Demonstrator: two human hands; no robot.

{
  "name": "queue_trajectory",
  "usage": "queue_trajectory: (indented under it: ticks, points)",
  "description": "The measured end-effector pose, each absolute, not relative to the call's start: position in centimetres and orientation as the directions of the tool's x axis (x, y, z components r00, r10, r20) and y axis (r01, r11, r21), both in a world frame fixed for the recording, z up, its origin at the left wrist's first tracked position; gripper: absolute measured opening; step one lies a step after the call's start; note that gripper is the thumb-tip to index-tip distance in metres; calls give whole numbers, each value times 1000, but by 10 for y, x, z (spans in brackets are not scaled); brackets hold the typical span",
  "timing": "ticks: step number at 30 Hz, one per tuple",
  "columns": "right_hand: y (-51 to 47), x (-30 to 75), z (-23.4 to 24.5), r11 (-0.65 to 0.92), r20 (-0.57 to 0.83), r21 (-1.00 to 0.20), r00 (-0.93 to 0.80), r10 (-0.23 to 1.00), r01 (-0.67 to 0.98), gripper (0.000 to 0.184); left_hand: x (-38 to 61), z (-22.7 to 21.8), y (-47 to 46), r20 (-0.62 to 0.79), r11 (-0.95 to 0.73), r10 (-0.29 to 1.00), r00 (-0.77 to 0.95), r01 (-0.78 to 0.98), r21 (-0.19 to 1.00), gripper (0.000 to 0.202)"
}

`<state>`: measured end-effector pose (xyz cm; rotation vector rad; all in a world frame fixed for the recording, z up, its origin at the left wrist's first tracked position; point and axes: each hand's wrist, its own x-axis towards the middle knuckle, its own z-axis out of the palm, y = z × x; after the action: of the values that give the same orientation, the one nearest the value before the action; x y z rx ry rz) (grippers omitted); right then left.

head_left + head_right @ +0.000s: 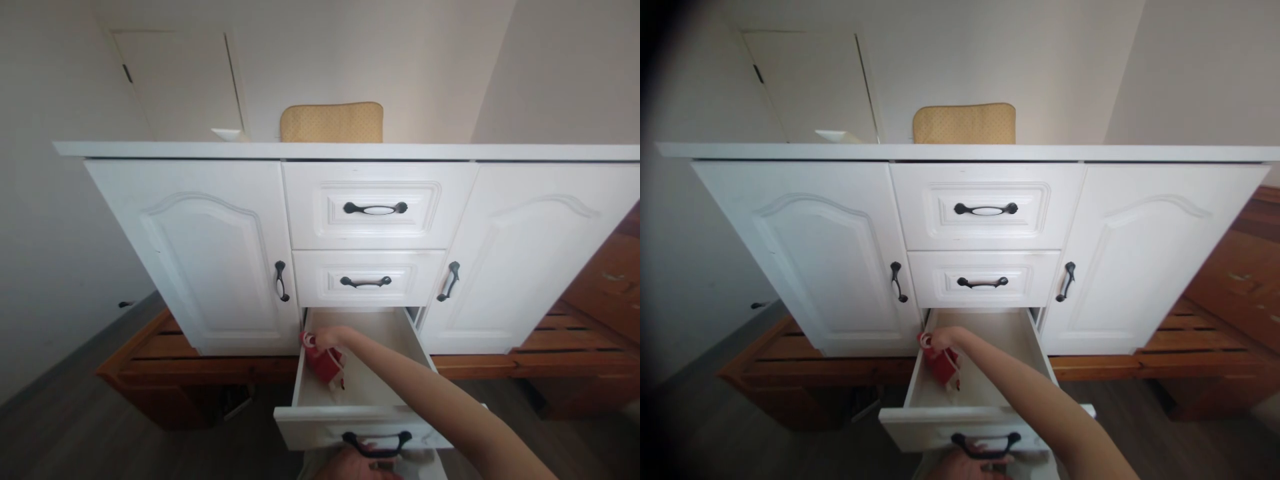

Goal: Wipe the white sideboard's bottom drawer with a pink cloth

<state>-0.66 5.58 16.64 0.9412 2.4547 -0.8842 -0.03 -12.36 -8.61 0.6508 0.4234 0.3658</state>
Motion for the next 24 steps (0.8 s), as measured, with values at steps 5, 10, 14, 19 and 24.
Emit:
queue_trajectory:
  ticks: [5, 10, 14, 19, 24]
  points:
    - [1, 6, 152, 603, -685, -525, -718, 119, 601, 21, 11, -84, -130, -284, 741, 455, 844, -182, 647, 69]
    - [1, 51, 152, 638, -726, -483, -681, 91, 600, 19, 8, -61, -148, -341, 793, 483, 806, -238, 560, 64]
    - [13, 142, 153, 598, -883, -235, -426, 199, 767, 12, 3, -33, -154, -347, 802, 521, 780, -308, 511, 58]
    - [6, 216, 161, 495, -851, -101, -333, 406, 863, 30, 7, -29, -153, -331, 815, 496, 803, -298, 497, 53]
    - [27, 164, 157, 782, -561, -17, -653, 508, 623, 30, 11, -50, -149, -322, 799, 485, 813, -262, 541, 51]
